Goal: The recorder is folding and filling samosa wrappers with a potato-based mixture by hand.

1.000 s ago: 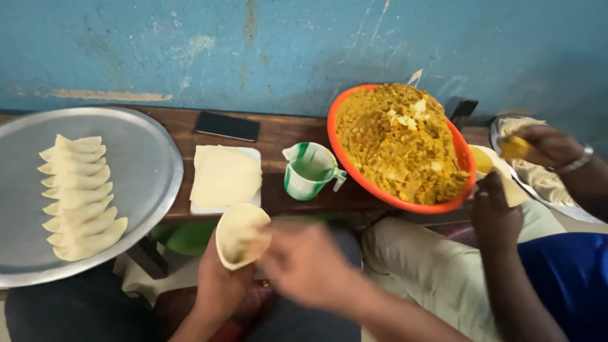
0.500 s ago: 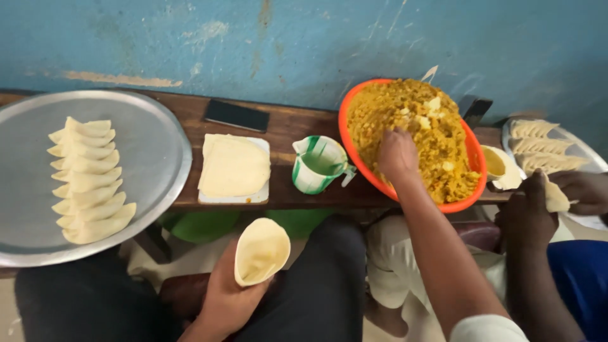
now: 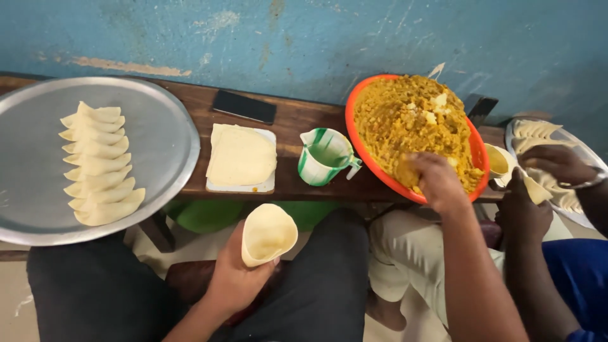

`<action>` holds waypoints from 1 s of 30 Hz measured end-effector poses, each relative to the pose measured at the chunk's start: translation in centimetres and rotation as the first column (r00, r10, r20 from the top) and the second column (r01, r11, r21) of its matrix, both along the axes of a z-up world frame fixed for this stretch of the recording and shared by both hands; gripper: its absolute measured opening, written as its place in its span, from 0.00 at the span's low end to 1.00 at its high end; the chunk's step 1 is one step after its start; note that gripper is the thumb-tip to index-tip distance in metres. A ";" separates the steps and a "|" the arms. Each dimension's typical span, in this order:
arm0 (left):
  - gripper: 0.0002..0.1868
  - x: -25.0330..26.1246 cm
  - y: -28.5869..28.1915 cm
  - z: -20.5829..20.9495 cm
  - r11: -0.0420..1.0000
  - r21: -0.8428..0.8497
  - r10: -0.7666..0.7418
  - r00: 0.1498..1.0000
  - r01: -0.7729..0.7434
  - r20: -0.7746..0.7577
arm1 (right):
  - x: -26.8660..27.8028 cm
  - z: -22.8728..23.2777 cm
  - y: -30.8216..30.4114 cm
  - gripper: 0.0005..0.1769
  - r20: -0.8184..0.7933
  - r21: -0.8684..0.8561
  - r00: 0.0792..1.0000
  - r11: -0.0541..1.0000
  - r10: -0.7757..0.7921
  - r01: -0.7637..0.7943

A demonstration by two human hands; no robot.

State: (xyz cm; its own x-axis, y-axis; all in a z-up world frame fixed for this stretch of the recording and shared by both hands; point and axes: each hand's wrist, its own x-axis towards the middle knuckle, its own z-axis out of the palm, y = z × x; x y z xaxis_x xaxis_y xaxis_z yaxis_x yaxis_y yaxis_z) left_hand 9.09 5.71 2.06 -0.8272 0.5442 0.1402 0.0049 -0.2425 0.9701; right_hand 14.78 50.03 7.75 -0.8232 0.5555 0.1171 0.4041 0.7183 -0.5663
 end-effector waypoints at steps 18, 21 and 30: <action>0.31 -3.1 -0.1 2.4 0.979 -0.186 0.029 0.961 -0.082 -0.273 | -2.2 3.7 -29.8 0.05 -0.111 0.239 0.712 0.714 0.693 -0.658; 0.26 -3.1 -1.0 2.4 0.975 -0.145 0.112 0.938 -0.167 -0.328 | -1.3 3.1 -31.6 0.09 -0.282 0.268 0.746 0.796 0.604 -0.543; 0.17 -2.8 1.0 -0.6 0.991 0.072 0.128 0.964 -0.114 -0.233 | 0.3 2.3 -33.3 0.27 -0.398 0.208 0.716 0.816 0.574 -0.539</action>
